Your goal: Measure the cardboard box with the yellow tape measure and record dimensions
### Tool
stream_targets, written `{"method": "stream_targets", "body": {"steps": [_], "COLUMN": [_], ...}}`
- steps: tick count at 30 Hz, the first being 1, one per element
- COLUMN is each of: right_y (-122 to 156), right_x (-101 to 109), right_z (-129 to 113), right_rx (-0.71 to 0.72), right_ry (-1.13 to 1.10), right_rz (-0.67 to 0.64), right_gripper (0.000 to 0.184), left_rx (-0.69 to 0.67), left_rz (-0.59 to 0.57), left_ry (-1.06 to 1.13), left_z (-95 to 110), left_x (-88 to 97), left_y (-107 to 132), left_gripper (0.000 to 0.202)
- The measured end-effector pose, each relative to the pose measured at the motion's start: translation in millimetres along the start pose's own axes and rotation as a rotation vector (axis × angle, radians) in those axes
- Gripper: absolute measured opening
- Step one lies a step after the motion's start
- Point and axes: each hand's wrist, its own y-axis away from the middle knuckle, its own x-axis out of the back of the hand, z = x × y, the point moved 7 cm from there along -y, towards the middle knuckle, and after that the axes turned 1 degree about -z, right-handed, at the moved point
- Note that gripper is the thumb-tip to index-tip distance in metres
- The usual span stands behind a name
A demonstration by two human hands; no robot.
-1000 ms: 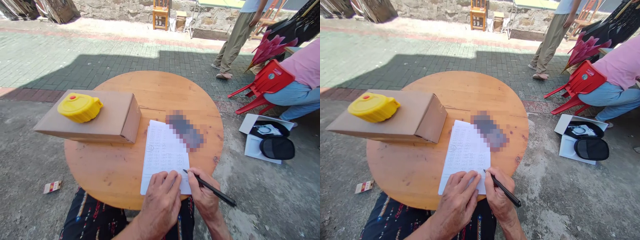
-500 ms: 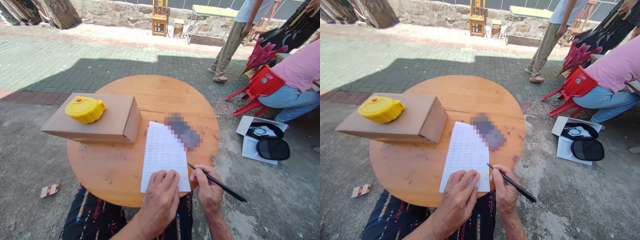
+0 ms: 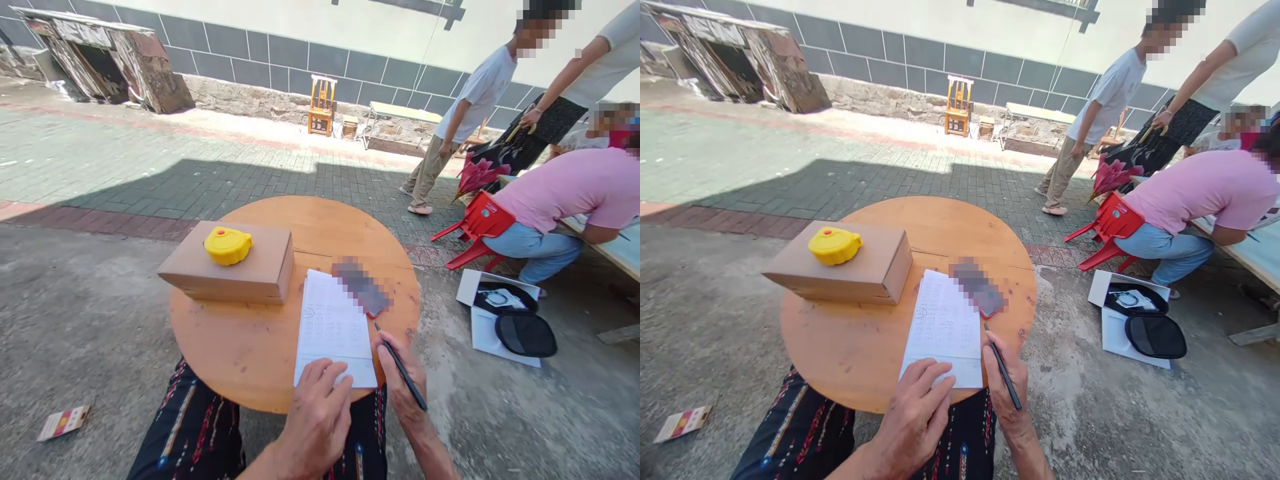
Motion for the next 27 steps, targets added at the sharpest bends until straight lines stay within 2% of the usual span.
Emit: {"method": "stream_targets", "body": {"steps": [2,4,6,9,13,17,19,21,23,25,27], "right_y": [-2,-3,-2,-3,-18,-43,-51,-51,-37,-2,56], "right_x": [0,-4,-8,-16,-37,-67,-72,-64,-43,-17,2], "right_z": [-10,-19,-25,-31,-47,-58,-61,-63,-63,-56,-41], "right_rx": [0.152,0.334,0.500,0.660,0.804,0.866,0.872,0.814,0.702,0.576,0.470], "right_ry": [0.125,0.253,0.389,0.588,0.799,0.964,0.983,0.940,0.835,0.691,0.566], "right_rz": [-0.052,-0.120,-0.194,-0.264,-0.319,-0.435,-0.478,-0.432,-0.274,-0.067,0.125], "right_gripper": [0.021,0.025,0.029,0.036,0.039,0.046,0.050,0.050,0.045,0.037,0.029], "left_rx": [-0.021,-0.006,0.050,0.134,0.210,0.232,0.221,0.216,0.213,0.213,0.198], "left_rz": [0.052,0.098,0.124,0.136,0.137,0.091,0.097,0.105,0.107,0.118,0.141], "left_ry": [0.010,-0.017,-0.067,-0.139,-0.234,-0.286,-0.287,-0.287,-0.292,-0.298,-0.283], "left_z": [-3,-15,-36,-74,-106,-109,-106,-105,-106,-106,-105], "left_x": [17.7,34.3,47.4,59.8,63.7,58.4,57.8,57.8,57.3,57.8,60.2], "left_y": [10,20,28,31,28,26,28,30,31,29,27], "left_gripper": [0.029,0.028,0.027,0.023,0.023,0.022,0.022,0.022,0.022,0.022,0.021]}}
